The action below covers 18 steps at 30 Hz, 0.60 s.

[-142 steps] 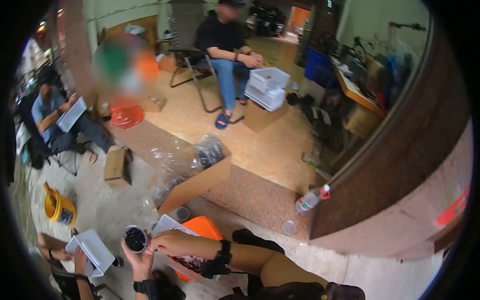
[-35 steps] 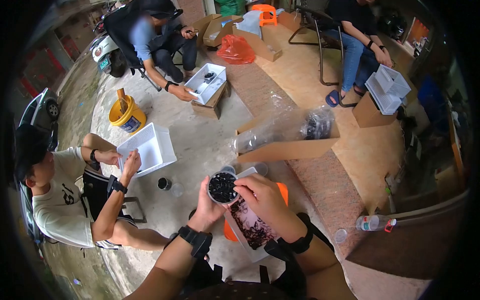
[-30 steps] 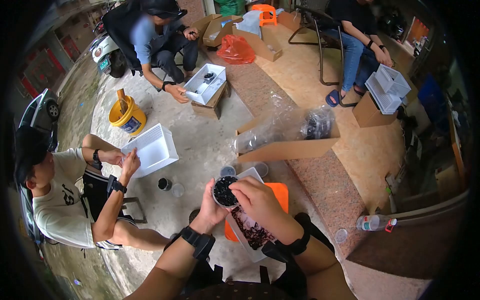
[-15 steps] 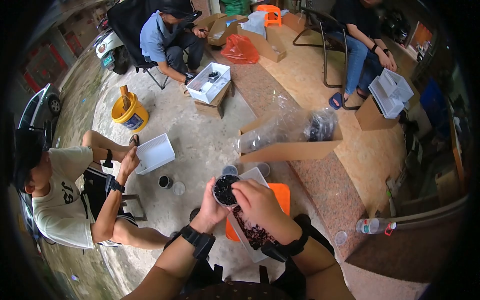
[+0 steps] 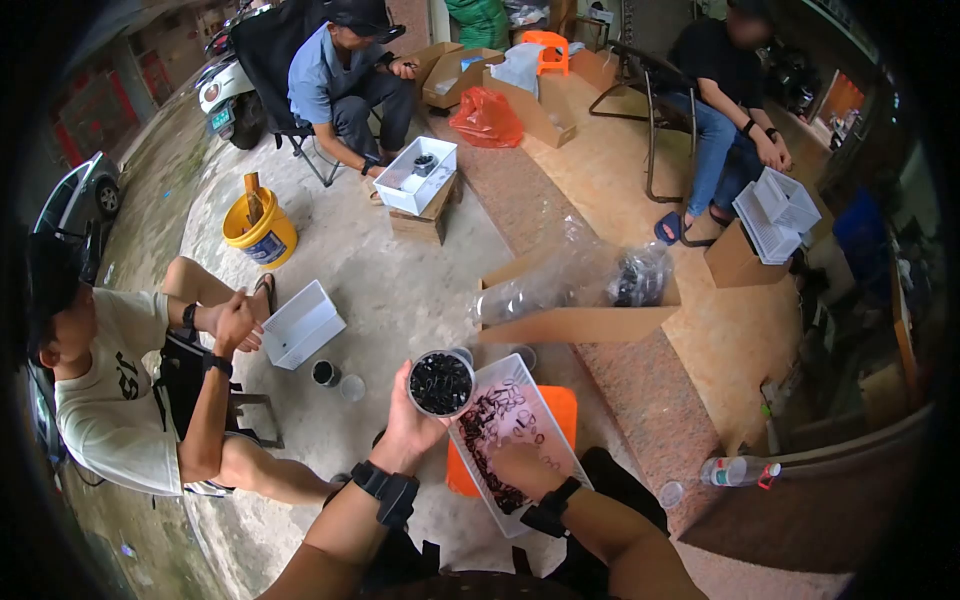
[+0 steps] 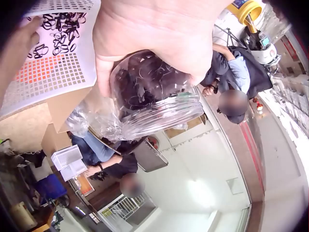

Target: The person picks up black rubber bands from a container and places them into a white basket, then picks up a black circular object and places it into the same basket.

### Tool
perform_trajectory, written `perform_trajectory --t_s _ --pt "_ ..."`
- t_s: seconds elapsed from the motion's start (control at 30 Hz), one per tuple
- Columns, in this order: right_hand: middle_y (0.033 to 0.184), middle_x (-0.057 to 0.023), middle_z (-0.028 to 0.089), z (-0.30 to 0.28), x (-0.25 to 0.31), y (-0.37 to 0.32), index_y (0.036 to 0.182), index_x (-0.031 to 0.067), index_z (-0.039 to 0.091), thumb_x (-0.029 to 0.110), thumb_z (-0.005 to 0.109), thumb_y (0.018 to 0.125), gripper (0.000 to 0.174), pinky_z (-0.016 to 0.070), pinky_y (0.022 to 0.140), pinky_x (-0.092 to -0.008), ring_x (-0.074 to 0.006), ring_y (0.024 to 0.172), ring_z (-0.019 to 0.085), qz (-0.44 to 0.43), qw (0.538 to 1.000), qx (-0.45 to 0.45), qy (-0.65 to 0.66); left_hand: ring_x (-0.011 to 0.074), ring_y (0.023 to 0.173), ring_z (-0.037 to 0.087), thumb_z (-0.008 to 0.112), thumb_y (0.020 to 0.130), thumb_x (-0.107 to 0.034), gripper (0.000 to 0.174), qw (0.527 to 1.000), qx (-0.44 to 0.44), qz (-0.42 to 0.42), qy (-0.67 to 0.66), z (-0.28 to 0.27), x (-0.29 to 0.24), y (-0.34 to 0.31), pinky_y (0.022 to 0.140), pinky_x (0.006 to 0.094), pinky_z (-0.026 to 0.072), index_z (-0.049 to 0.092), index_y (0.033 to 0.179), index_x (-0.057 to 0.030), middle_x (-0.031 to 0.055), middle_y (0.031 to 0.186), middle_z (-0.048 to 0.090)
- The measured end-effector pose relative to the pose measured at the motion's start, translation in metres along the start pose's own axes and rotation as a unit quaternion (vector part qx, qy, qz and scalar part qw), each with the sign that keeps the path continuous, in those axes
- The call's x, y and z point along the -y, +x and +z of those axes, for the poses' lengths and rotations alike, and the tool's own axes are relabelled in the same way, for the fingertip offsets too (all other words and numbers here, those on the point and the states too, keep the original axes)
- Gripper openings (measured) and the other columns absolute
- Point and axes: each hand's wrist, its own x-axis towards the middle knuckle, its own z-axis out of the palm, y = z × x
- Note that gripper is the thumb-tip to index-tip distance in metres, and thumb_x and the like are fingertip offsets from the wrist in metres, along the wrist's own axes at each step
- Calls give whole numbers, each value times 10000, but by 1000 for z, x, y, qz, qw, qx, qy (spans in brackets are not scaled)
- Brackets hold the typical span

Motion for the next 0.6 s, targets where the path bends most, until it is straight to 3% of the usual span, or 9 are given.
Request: perform_trajectory --t_s 0.1,0.27,0.33,0.37,0.43,0.47,0.57,0.6 --pt "821 -191 631 19 -6 4 930 10 592 98 470 818 188 510 652 -433 -333 741 642 -51 999 -9 13 261 1127 536 320 908 -519 566 1000 5 1 -11 0 0 0 978 444 405 558 1186 -87 99 1191 587" --pt "774 -202 643 -20 12 -5 864 9 610 94 469 817 170 505 638 -430 -338 707 646 -28 997 56 41 287 1101 546 424 867 -526 514 1000 4 18 9 -4 1 -3 949 490 420 573 1158 -128 90 1199 581" --pt "761 -205 640 -40 19 -12 830 7 633 104 480 803 183 503 638 -442 -345 705 643 -14 998 30 60 318 1067 555 441 863 -531 492 1000 9 22 16 -3 0 -4 909 524 439 586 1117 -135 84 1125 606" --pt "782 -188 635 -24 10 -12 903 3 608 126 483 813 197 496 641 -435 -338 714 640 -52 998 24 29 329 1062 555 448 859 -537 489 999 4 31 15 -6 1 -2 900 531 445 591 1100 -136 84 1108 608" --pt "803 -179 637 24 0 5 933 44 616 153 436 853 225 489 632 -452 -343 712 634 20 998 -4 52 331 1016 581 448 857 -544 488 999 -21 30 -16 5 3 -3 850 506 492 595 1078 -134 92 1066 625" --pt "798 -168 637 -15 11 4 915 46 620 167 433 858 230 492 622 -452 -335 719 638 27 998 15 51 332 972 603 439 860 -549 489 999 -29 34 -14 12 4 -4 804 479 521 602 1054 -130 90 1019 641" --pt "764 -174 625 -51 8 17 836 22 609 119 536 786 132 490 616 -463 -338 721 635 -7 996 71 62 341 888 629 414 862 -568 524 998 -47 35 3 11 7 -1 718 438 549 608 1034 -113 107 971 651" --pt "769 -171 625 -68 14 18 840 22 608 115 549 774 128 490 619 -462 -340 726 633 8 994 37 106 341 879 630 412 862 -568 527 998 -48 36 2 10 7 -1 708 437 550 608 1034 -110 109 967 651"
